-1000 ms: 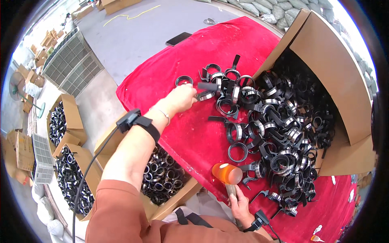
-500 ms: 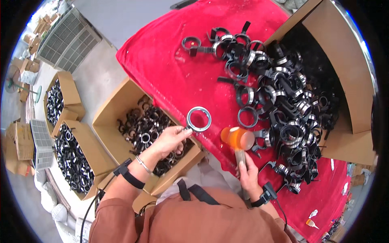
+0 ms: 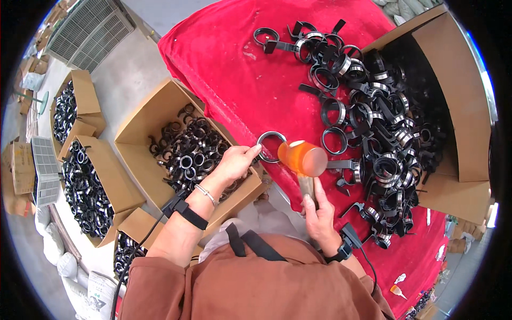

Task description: Assembling or checking black plastic ring components by tapping them with a rubber mallet.

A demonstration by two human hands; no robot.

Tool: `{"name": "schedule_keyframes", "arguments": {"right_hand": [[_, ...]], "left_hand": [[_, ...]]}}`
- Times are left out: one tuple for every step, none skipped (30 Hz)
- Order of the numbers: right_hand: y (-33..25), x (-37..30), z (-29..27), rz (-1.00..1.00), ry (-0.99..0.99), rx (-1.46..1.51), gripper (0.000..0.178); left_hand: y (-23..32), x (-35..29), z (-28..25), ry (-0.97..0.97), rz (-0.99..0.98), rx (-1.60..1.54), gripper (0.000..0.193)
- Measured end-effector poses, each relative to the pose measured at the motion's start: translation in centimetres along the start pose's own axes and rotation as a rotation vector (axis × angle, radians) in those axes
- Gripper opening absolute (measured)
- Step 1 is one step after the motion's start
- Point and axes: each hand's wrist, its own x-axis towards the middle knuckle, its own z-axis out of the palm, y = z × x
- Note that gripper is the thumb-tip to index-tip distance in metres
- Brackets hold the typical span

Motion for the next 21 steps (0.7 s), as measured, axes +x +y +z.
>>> {"name": "schedule_keyframes", "arguments": {"right_hand": [[-1.1, 0.0, -0.4, 0.058, 0.009, 0.062, 0.05], [-1.9, 0.0, -0.7, 0.118, 0.017, 0.123, 0.051], [-2.4, -0.1, -1.0, 0.037, 0.045, 0.126, 0.05], [-2.3, -0.4, -1.2, -0.047, 0.05, 0.091, 0.049], [-1.9, -0.6, -1.2, -0.131, 0.054, 0.056, 0.049], [-1.0, -0.6, -0.9, -0.232, 0.039, -0.116, 0.049], [-0.4, -0.6, -0.8, -0.331, 0.023, -0.289, 0.049], [-0.2, -1.2, -0.9, -0.189, -0.055, -0.244, 0.049], [-0.6, -1.0, -1.0, -0.194, -0.061, -0.244, 0.049], [-1.2, -0.8, -1.4, -0.148, -0.076, -0.22, 0.05], [-1.7, -0.7, -1.6, -0.102, -0.091, -0.195, 0.05], [-2.1, -0.4, -1.7, -0.114, -0.056, -0.172, 0.05], [-2.8, 0.0, -2.0, -0.096, -0.035, -0.144, 0.049], [-3.5, 1.4, -2.2, -0.188, 0.026, -0.145, 0.048], [-4.5, 3.1, -2.2, -0.273, 0.084, -0.142, 0.047], [-6.4, 4.3, -2.0, -0.202, 0.094, -0.049, 0.046], [-7.8, 5.2, -1.5, -0.128, 0.107, 0.041, 0.046], [-7.7, 6.1, -0.6, -0.173, 0.134, 0.029, 0.047], [-5.1, 6.6, 0.0, -0.232, 0.13, -0.091, 0.049], [-4.1, 7.2, 0.5, -0.179, 0.018, -0.22, 0.049], [-3.9, 7.9, 1.2, -0.127, -0.099, -0.344, 0.049]], "left_hand": [[-0.4, 0.0, 0.0, 0.004, -0.005, -0.003, 0.041], [-0.7, -0.1, 0.0, 0.005, -0.025, -0.067, 0.041], [-0.7, -0.1, 0.2, -0.004, -0.038, -0.133, 0.041], [-0.5, -0.2, 0.3, -0.009, -0.037, -0.137, 0.041], [-0.2, -0.5, 0.3, 0.008, -0.047, -0.181, 0.043], [0.1, -0.6, 0.4, 0.022, -0.052, -0.223, 0.045], [0.2, -0.4, 0.6, 0.014, -0.046, -0.226, 0.045], [0.1, -0.3, 0.9, -0.014, -0.064, -0.229, 0.043], [-0.3, -0.2, 0.9, -0.03, -0.087, -0.235, 0.041], [-0.6, -0.3, 1.1, -0.035, -0.088, -0.245, 0.04], [-0.7, -0.4, 1.2, -0.031, -0.087, -0.249, 0.04], [-0.4, -0.6, 1.2, -0.027, -0.11, -0.287, 0.04], [-0.2, -0.6, 1.1, -0.023, -0.133, -0.324, 0.04], [-0.8, 0.0, 1.0, -0.018, -0.1, -0.315, 0.041], [-1.0, -0.2, 1.0, -0.012, -0.105, -0.318, 0.041], [-1.1, -0.2, 1.0, 0.004, -0.099, -0.365, 0.042], [-1.2, -0.2, 1.0, 0.016, -0.091, -0.41, 0.044], [-1.4, -0.2, 0.9, 0.0, -0.082, -0.408, 0.044], [-1.0, -0.3, 1.2, -0.012, -0.075, -0.408, 0.044], [-0.7, -0.3, 1.5, 0.005, -0.095, -0.395, 0.045], [-0.5, -0.2, 1.6, 0.029, -0.116, -0.383, 0.045]]}}
